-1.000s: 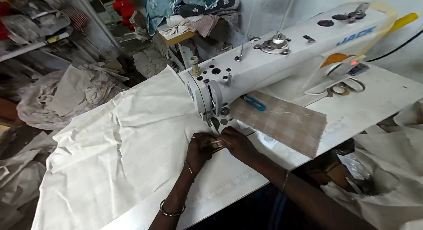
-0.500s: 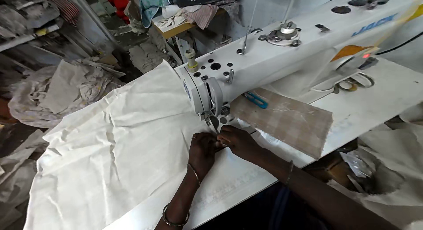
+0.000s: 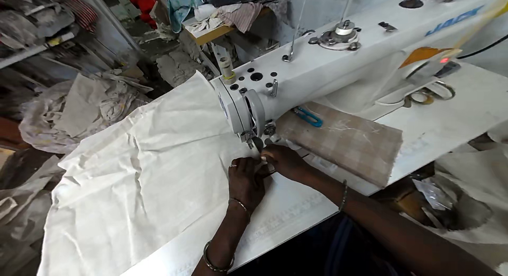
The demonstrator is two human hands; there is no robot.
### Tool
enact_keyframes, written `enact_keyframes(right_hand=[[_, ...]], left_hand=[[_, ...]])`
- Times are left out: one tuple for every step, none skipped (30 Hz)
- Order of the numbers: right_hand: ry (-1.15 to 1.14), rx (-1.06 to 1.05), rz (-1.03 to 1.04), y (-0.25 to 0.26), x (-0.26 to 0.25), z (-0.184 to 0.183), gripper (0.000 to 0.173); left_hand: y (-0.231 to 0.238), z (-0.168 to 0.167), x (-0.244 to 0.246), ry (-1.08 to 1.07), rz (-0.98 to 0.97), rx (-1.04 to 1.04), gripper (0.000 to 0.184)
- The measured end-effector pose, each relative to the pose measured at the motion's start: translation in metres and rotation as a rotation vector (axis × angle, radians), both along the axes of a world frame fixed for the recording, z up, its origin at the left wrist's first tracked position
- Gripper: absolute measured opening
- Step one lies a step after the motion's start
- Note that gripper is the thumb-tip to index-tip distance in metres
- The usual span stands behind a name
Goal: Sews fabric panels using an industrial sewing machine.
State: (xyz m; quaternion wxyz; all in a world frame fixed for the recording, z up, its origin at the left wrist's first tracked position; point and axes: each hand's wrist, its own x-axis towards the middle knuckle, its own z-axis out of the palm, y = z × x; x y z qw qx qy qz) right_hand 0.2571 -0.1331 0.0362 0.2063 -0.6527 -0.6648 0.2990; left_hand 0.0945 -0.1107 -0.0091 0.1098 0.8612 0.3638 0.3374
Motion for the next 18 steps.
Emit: enact_keyframes(right_hand=[[0.022, 0.026, -0.008, -0.001, 0.000, -0.002, 0.022], [0.020, 0.077, -0.011, -0.002, 0.000, -0.006, 0.020], [-0.006, 0.148, -0.005, -0.004, 0.000, -0.011, 0.016], [-0.042, 0.190, 0.009, -0.006, -0.001, -0.014, 0.014], [-0.078, 0.198, 0.029, -0.007, -0.002, -0.014, 0.012], [-0.116, 0.175, 0.054, -0.007, -0.002, -0.013, 0.013], [-0.148, 0.151, 0.079, -0.006, -0.003, -0.010, 0.014], [-0.174, 0.112, 0.105, -0.005, -0.004, -0.006, 0.014], [-0.185, 0.050, 0.133, -0.002, -0.005, -0.001, 0.014], [-0.186, -0.012, 0.148, 0.001, -0.005, 0.005, 0.014], [-0.171, -0.057, 0.142, 0.004, -0.005, 0.010, 0.017], [-0.126, -0.018, 0.105, 0.003, -0.004, 0.008, 0.017], [-0.062, 0.114, 0.053, -0.001, -0.003, 0.000, 0.015], [-0.013, 0.309, 0.024, -0.004, -0.001, -0.014, 0.010], [0.016, 0.482, 0.037, -0.005, 0.003, -0.027, 0.007], [0.003, 0.613, 0.086, -0.006, 0.007, -0.038, 0.008], [-0.070, 0.731, 0.144, -0.006, 0.010, -0.046, 0.008], [-0.162, 0.818, 0.188, -0.007, 0.011, -0.052, 0.007]], left_hand=[[0.000, -0.001, 0.001, 0.001, 0.010, 0.039, 0.019], [0.000, -0.001, 0.002, -0.003, 0.008, 0.053, 0.015], [0.000, -0.001, 0.002, -0.012, 0.004, 0.049, 0.012], [0.001, -0.001, 0.002, -0.031, -0.006, 0.032, 0.010], [0.002, -0.001, 0.002, -0.066, -0.018, -0.005, 0.009], [0.004, -0.001, 0.000, -0.113, -0.033, -0.088, 0.008], [0.006, 0.000, -0.002, -0.165, -0.044, -0.220, 0.007], [0.009, 0.003, -0.005, -0.205, -0.033, -0.388, 0.005], [0.012, 0.008, -0.005, -0.218, -0.004, -0.560, 0.003], [0.015, 0.015, -0.004, -0.208, 0.028, -0.696, 0.005], [0.019, 0.023, -0.002, -0.178, 0.059, -0.796, 0.006], [0.022, 0.031, 0.001, -0.144, 0.076, -0.870, 0.006], [0.025, 0.038, 0.004, -0.109, 0.089, -0.928, 0.005], [0.028, 0.044, 0.007, -0.078, 0.099, -0.978, 0.003], [0.031, 0.050, 0.009, -0.045, 0.110, -1.021, 0.004], [0.035, 0.053, 0.010, -0.010, 0.112, -1.063, 0.010], [0.039, 0.055, 0.011, 0.031, 0.107, -1.085, 0.013], [0.041, 0.056, 0.012, 0.088, 0.102, -1.075, 0.015]])
